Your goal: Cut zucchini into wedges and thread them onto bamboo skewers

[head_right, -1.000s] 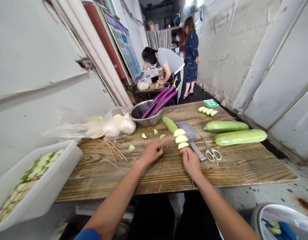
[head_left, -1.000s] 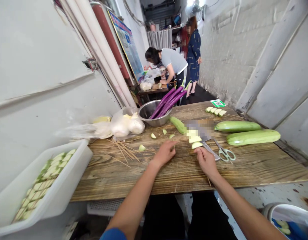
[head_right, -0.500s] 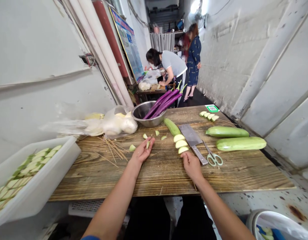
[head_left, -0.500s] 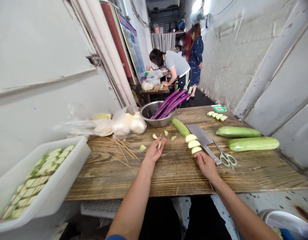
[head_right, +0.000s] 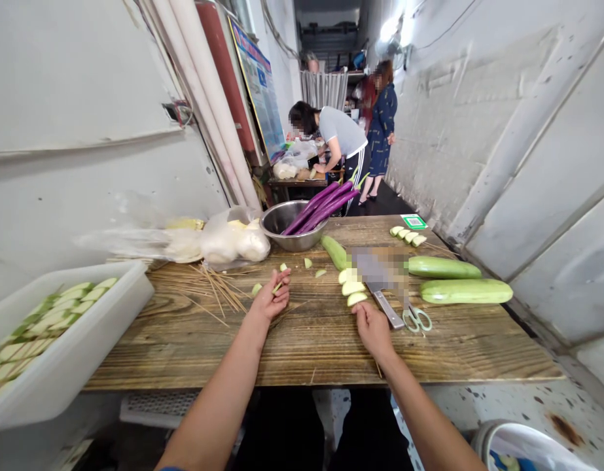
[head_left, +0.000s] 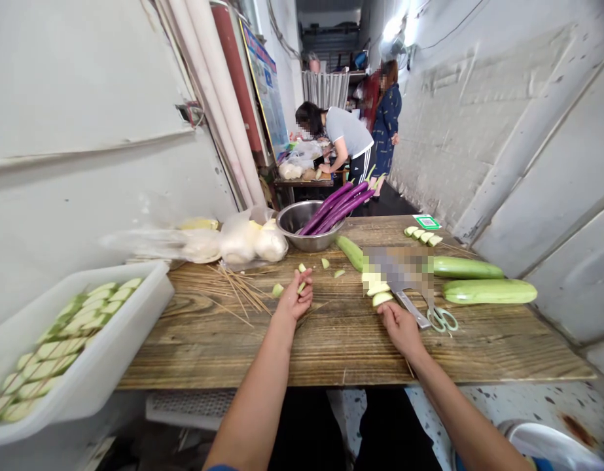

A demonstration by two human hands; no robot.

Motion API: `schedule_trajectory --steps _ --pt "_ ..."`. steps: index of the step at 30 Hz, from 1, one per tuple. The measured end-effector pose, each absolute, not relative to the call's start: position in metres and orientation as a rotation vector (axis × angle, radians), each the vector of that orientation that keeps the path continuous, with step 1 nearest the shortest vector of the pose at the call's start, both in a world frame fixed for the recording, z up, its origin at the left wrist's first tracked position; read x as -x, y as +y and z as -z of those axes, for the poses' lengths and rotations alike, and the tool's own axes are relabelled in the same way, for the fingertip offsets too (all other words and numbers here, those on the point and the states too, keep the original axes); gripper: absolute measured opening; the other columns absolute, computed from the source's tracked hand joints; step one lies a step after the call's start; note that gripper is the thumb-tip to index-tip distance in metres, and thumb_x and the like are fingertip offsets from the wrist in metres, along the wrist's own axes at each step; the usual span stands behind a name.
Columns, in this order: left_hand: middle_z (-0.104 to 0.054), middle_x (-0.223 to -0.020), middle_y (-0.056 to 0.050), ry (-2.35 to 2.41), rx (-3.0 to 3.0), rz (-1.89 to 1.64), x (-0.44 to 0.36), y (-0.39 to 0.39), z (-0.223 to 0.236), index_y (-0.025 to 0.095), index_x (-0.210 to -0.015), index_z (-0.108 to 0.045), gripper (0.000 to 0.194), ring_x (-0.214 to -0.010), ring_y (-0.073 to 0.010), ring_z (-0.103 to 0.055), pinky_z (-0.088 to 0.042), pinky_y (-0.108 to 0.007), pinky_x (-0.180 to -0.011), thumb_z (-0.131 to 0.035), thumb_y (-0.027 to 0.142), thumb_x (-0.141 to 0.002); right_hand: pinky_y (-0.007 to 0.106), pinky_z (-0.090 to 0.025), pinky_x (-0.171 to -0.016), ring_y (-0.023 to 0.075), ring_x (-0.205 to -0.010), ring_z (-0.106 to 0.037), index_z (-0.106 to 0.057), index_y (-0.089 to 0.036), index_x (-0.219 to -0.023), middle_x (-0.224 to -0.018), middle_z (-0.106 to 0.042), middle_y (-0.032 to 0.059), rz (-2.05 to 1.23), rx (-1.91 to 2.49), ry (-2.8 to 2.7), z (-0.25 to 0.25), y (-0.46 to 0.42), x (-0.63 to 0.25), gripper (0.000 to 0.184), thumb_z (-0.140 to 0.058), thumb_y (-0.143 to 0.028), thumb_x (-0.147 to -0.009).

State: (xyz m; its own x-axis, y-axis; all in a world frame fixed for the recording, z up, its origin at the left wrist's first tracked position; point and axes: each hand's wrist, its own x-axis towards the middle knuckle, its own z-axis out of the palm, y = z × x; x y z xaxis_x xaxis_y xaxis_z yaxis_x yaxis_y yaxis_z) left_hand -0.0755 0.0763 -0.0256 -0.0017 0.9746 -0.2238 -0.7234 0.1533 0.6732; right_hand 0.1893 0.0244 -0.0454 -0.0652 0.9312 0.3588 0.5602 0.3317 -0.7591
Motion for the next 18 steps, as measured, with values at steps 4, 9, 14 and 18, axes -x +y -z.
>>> schedule_trajectory --steps 4,9,14,18 --pt "-0.060 -0.079 -0.003 1.531 -0.821 -1.732 0.086 0.084 0.039 0.015 -0.096 -0.058 0.024 -0.047 -0.0054 -0.049 -0.039 -0.016 -0.043 -0.053 0.032 -0.080 0.023 -0.032 -0.047 0.0150 -0.050 -0.047 -0.056 -0.018 -0.076 -0.055 -0.053 0.0000 -0.536 1.345 -1.759 0.046 0.025 -0.190 0.031 -0.034 -0.036 -0.087" --pt "-0.055 -0.120 -0.011 1.843 -1.387 -1.508 0.113 0.092 0.045 0.016 -0.119 -0.051 0.045 -0.101 -0.0181 -0.057 -0.043 -0.030 -0.088 -0.050 0.009 -0.074 0.023 -0.032 -0.048 0.0153 -0.050 -0.048 -0.057 -0.018 -0.076 -0.055 -0.053 0.0000 -0.527 1.356 -1.769 0.048 0.026 -0.190 0.031 -0.033 -0.036 -0.087" --pt "-0.062 -0.109 -0.010 1.947 -1.622 -1.114 0.149 0.083 0.025 0.018 -0.096 -0.065 0.038 -0.111 -0.0271 -0.050 -0.031 -0.038 -0.098 -0.064 0.007 -0.060 0.024 -0.034 -0.051 0.0158 -0.052 -0.050 -0.057 -0.018 -0.076 -0.058 -0.055 0.0009 -0.543 1.355 -1.771 0.047 0.026 -0.190 0.031 -0.034 -0.034 -0.087" --pt "-0.065 -0.101 -0.010 1.929 -1.634 -1.033 0.148 0.084 0.010 0.021 -0.078 -0.069 0.029 -0.119 -0.0337 -0.041 -0.028 -0.043 -0.099 -0.071 0.008 -0.052 0.025 -0.036 -0.054 0.0161 -0.054 -0.051 -0.057 -0.018 -0.076 -0.061 -0.058 0.0018 -0.535 1.345 -1.785 0.047 0.026 -0.190 0.030 -0.033 -0.032 -0.087"
